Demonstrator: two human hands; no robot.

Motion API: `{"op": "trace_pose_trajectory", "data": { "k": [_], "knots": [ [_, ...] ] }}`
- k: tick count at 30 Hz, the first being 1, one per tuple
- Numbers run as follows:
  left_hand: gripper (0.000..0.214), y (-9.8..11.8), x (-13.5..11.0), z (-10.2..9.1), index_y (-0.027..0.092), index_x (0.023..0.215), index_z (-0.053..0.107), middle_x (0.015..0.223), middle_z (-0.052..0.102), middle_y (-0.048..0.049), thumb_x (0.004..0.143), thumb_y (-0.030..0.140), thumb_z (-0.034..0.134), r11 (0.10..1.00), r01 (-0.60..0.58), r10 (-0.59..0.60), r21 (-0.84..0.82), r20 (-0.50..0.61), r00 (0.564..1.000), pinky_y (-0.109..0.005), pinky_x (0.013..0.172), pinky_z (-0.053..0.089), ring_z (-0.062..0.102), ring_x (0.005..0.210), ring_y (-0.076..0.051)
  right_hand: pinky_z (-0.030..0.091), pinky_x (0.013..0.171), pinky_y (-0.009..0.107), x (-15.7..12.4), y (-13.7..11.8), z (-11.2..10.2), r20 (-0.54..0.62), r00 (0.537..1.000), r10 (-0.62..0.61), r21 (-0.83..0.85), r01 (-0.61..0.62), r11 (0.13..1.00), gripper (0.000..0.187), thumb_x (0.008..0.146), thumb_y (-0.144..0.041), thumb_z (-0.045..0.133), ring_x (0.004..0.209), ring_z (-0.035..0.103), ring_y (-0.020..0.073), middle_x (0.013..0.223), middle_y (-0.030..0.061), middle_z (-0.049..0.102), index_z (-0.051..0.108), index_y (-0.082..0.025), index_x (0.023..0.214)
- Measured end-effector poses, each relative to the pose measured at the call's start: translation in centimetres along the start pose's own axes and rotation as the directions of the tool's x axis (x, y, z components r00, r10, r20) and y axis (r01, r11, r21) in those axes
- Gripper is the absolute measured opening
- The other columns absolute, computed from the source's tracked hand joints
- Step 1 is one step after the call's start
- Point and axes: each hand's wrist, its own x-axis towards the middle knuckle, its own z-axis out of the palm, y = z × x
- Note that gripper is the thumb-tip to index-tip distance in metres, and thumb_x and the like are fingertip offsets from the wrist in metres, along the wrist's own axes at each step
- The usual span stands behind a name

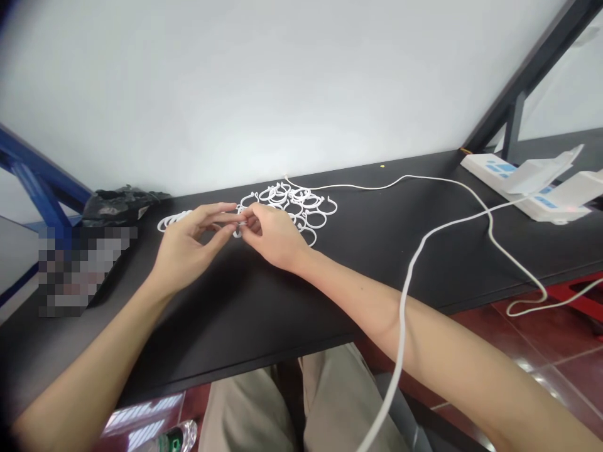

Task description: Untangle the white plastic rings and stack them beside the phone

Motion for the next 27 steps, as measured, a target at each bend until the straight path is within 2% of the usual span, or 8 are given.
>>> {"op": "trace_pose_trajectory", "data": {
  "k": [5, 9, 11, 15, 17, 21, 24, 27],
  "knots": [
    [0.030, -0.1, 0.0, 0.5, 0.023, 0.119, 0.060, 0.114, 0.070, -0.0058, 0.089, 0.026, 0.060, 0.991, -0.091, 0.094, 0.101, -0.024, 0.995, -0.034, 0.083, 0.055, 0.066, 0.095, -0.018, 0.057, 0.077, 0.032, 0.0, 0.2, 0.0, -0.025, 1.000, 0.008, -0.039, -0.009, 0.999, 0.009, 0.088, -0.021, 0.060, 0.079, 0.069, 0.0146, 0.090, 0.0035, 0.073, 0.066, -0.018, 0.094],
    [0.031, -0.4, 0.1, 0.6, 0.022, 0.119, 0.059, 0.118, 0.065, -0.0074, 0.088, 0.027, 0.060, 0.987, -0.098, 0.100, 0.127, -0.006, 0.995, -0.034, 0.083, 0.055, 0.064, 0.097, -0.019, 0.057, 0.074, 0.030, -0.1, 0.2, -0.1, -0.034, 0.999, 0.008, -0.032, -0.009, 0.999, 0.007, 0.088, -0.022, 0.060, 0.076, 0.069, 0.0140, 0.085, 0.0023, 0.072, 0.065, -0.018, 0.089],
    [0.039, -0.7, 0.1, 0.3, 0.022, 0.126, 0.057, 0.126, 0.062, -0.0088, 0.087, 0.030, 0.061, 0.991, -0.070, 0.068, 0.118, 0.029, 0.997, -0.038, 0.089, 0.054, 0.062, 0.106, -0.021, 0.057, 0.074, 0.030, -0.1, 0.1, -0.1, -0.029, 1.000, -0.001, -0.002, 0.001, 1.000, 0.007, 0.088, -0.023, 0.060, 0.075, 0.069, 0.0136, 0.085, 0.0015, 0.072, 0.065, -0.018, 0.090],
    [0.056, -1.4, 0.2, -0.2, 0.025, 0.138, 0.050, 0.137, 0.059, -0.0085, 0.085, 0.039, 0.064, 0.995, 0.002, -0.019, 0.095, 0.175, 0.984, -0.043, 0.098, 0.050, 0.060, 0.115, -0.025, 0.056, 0.071, 0.028, -0.2, -0.5, -0.2, -0.026, 1.000, -0.013, 0.052, 0.014, 0.999, 0.008, 0.089, -0.026, 0.059, 0.074, 0.068, 0.0128, 0.086, 0.0008, 0.073, 0.064, -0.019, 0.090],
    [0.050, -1.6, 0.3, -0.4, 0.025, 0.132, 0.056, 0.132, 0.063, -0.0067, 0.086, 0.042, 0.065, 0.995, 0.033, -0.053, 0.091, 0.218, 0.975, -0.041, 0.097, 0.050, 0.062, 0.110, -0.024, 0.056, 0.071, 0.028, -0.3, -0.7, -0.3, -0.031, 0.999, -0.011, 0.047, 0.012, 0.999, 0.010, 0.089, -0.027, 0.059, 0.074, 0.068, 0.0128, 0.087, 0.0011, 0.073, 0.064, -0.019, 0.090],
    [0.043, -1.6, 0.4, -0.7, 0.027, 0.123, 0.062, 0.116, 0.069, -0.0030, 0.084, 0.043, 0.069, 0.991, 0.074, -0.098, 0.116, 0.217, 0.971, -0.037, 0.090, 0.050, 0.063, 0.100, -0.021, 0.056, 0.074, 0.029, -0.3, -0.5, -0.3, -0.026, 0.999, -0.031, -0.015, 0.031, 0.999, 0.014, 0.091, -0.026, 0.056, 0.077, 0.067, 0.0133, 0.093, 0.0030, 0.073, 0.065, -0.018, 0.098],
    [0.043, -1.7, 0.4, -0.7, 0.027, 0.124, 0.063, 0.109, 0.070, -0.0023, 0.084, 0.042, 0.070, 0.980, 0.017, -0.059, 0.197, 0.207, 0.977, -0.035, 0.086, 0.050, 0.061, 0.096, -0.021, 0.054, 0.081, 0.031, -0.2, -0.2, -0.3, 0.006, 0.996, -0.092, -0.111, 0.092, 0.990, 0.023, 0.093, -0.021, 0.052, 0.081, 0.067, 0.0137, 0.105, 0.0059, 0.071, 0.064, -0.017, 0.112],
    [0.039, -1.8, 0.3, -0.7, 0.025, 0.120, 0.066, 0.106, 0.070, -0.0028, 0.085, 0.043, 0.069, 0.965, -0.058, 0.001, 0.257, 0.218, 0.976, -0.035, 0.085, 0.049, 0.058, 0.094, -0.022, 0.053, 0.083, 0.032, -0.2, 0.0, -0.4, 0.062, 0.993, -0.097, -0.182, 0.106, 0.977, 0.022, 0.093, -0.017, 0.050, 0.084, 0.066, 0.0145, 0.105, 0.0057, 0.072, 0.066, -0.017, 0.108]
  ]
}}
